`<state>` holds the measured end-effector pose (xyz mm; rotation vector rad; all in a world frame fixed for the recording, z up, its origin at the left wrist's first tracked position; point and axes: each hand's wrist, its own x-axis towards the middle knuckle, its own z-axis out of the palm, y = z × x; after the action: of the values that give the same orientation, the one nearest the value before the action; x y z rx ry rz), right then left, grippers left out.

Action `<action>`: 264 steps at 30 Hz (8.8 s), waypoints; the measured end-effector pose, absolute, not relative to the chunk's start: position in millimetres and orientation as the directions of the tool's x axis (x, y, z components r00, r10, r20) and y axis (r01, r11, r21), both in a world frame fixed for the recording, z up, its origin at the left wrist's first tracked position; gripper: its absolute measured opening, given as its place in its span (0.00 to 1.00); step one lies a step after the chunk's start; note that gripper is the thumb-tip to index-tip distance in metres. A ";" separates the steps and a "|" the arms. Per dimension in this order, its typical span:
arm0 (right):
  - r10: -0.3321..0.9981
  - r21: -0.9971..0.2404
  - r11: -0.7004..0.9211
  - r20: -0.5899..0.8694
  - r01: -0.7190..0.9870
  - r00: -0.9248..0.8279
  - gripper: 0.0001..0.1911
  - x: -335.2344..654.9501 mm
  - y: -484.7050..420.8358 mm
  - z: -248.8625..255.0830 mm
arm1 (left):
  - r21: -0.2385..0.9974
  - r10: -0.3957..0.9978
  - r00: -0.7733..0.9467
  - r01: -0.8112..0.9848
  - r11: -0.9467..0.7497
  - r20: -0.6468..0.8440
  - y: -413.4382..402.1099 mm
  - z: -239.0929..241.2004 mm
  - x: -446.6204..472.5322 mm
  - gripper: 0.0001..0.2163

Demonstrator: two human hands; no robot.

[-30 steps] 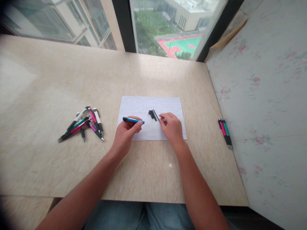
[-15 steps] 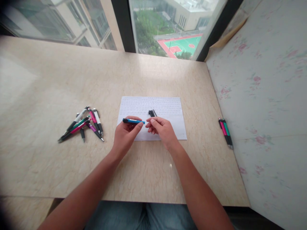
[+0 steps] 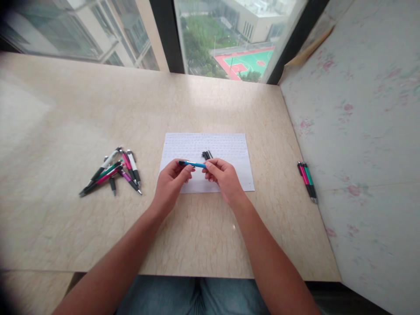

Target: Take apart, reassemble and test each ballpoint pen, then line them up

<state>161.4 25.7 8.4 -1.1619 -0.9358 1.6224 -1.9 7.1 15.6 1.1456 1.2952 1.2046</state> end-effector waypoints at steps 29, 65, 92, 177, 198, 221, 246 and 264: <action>0.987 -0.372 0.009 0.152 0.928 0.051 0.09 203.0 35.8 4.5 | 0.996 0.995 -0.070 0.054 0.073 -0.070 5.5 18.5 -0.4 0.10; 0.971 -0.903 0.237 0.234 0.358 -0.054 0.21 170.9 13.5 19.8 | 0.998 0.979 0.191 0.025 0.063 -0.067 -1.4 22.2 3.6 0.14; 0.967 -0.330 -0.016 0.236 0.944 0.099 0.13 194.0 29.2 3.9 | 0.989 0.985 0.166 0.147 0.022 -0.047 -4.0 24.2 4.3 0.15; 0.996 -0.997 0.070 0.069 0.014 -0.063 0.11 153.8 15.5 10.3 | 0.581 0.873 0.167 -0.688 0.436 -0.458 16.4 18.2 -6.7 0.03; 0.993 -0.381 0.035 0.116 0.924 0.010 0.06 182.5 23.3 4.5 | 0.533 0.855 0.047 -0.764 0.364 -0.517 21.7 20.3 -10.7 0.05; 0.937 -0.903 0.333 0.349 0.272 0.009 0.03 172.1 17.5 24.5 | 0.472 0.856 0.011 -0.830 0.296 -0.516 24.5 26.6 -17.5 0.12; 0.819 -0.740 0.546 0.570 0.393 -0.065 0.06 172.1 13.2 32.7 | 0.639 0.892 -0.131 -0.743 0.200 -0.432 25.8 14.3 -17.6 0.04; 0.853 -0.752 0.486 0.520 0.446 -0.054 0.06 169.2 13.8 32.2 | 0.743 0.940 -0.074 -0.634 0.214 -0.334 18.7 18.7 -8.7 0.11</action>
<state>169.2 13.8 32.2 -1.1220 -1.6826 0.4846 -8.7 18.7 18.7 0.4118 0.9539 1.3604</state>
